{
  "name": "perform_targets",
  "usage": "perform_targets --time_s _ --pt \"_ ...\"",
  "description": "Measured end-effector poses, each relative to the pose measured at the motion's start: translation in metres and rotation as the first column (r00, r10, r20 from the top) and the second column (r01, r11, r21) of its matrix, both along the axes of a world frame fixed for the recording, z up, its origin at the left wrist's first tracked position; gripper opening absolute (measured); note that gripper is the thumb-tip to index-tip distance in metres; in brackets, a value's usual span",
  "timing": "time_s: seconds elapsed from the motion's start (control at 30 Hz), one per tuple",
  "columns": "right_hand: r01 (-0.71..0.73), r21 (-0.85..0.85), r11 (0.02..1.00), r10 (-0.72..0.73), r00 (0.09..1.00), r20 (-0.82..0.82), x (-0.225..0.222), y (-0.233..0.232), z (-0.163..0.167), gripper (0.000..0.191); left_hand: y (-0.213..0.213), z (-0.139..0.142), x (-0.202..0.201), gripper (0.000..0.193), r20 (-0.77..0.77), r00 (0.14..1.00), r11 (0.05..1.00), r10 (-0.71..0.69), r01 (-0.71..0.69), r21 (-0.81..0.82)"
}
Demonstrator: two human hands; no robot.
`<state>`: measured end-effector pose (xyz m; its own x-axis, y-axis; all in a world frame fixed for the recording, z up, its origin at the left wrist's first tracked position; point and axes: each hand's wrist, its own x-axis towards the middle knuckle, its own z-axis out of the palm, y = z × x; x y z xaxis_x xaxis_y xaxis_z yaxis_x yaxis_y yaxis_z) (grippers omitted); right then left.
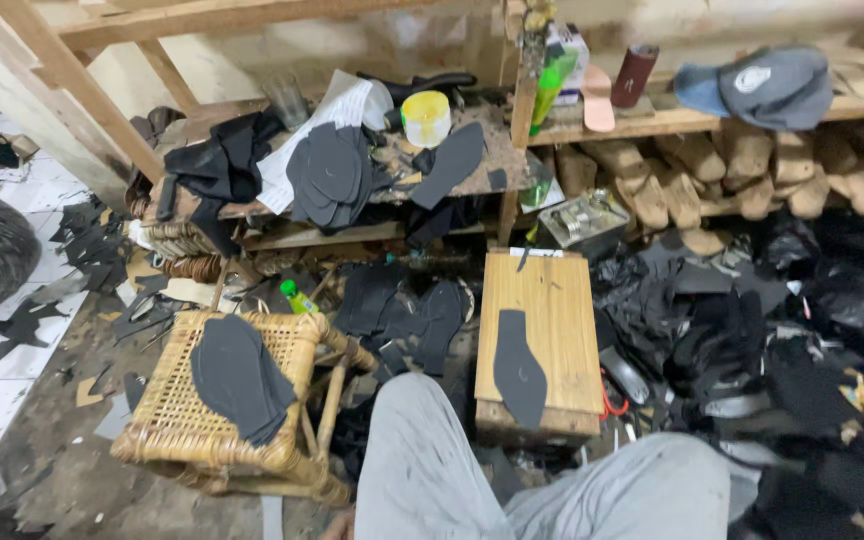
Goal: The person sits on the floor and uses a knife to trim the edges of black shoe insoles placed on a small wooden board. They repeatedly cut along the perimeter, flip the insole to check the edges, and place the finished pieces into a nearby wicker basket.
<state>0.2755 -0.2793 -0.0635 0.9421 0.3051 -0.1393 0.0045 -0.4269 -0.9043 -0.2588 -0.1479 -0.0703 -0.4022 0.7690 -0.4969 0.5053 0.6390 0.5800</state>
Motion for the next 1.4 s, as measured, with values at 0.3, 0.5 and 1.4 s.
perform_targets --time_s 0.3,0.5,1.4 --pt "-0.006 0.166 0.986 -0.003 0.999 0.049 -0.038 -0.046 -0.004 0.018 0.001 0.075 0.067 0.034 0.005 0.962 0.505 -0.275 0.140 0.852" --pt "-0.247 0.532 0.810 0.315 0.948 -0.039 -0.100 -0.001 0.013 0.015 0.034 0.128 0.153 0.030 0.005 0.833 0.474 -0.554 0.310 0.824" --pt "-0.533 0.113 0.839 0.482 0.823 0.301 -0.173 0.017 0.033 0.029 -0.012 0.090 0.090 0.033 -0.217 0.906 0.483 -0.365 0.383 0.788"
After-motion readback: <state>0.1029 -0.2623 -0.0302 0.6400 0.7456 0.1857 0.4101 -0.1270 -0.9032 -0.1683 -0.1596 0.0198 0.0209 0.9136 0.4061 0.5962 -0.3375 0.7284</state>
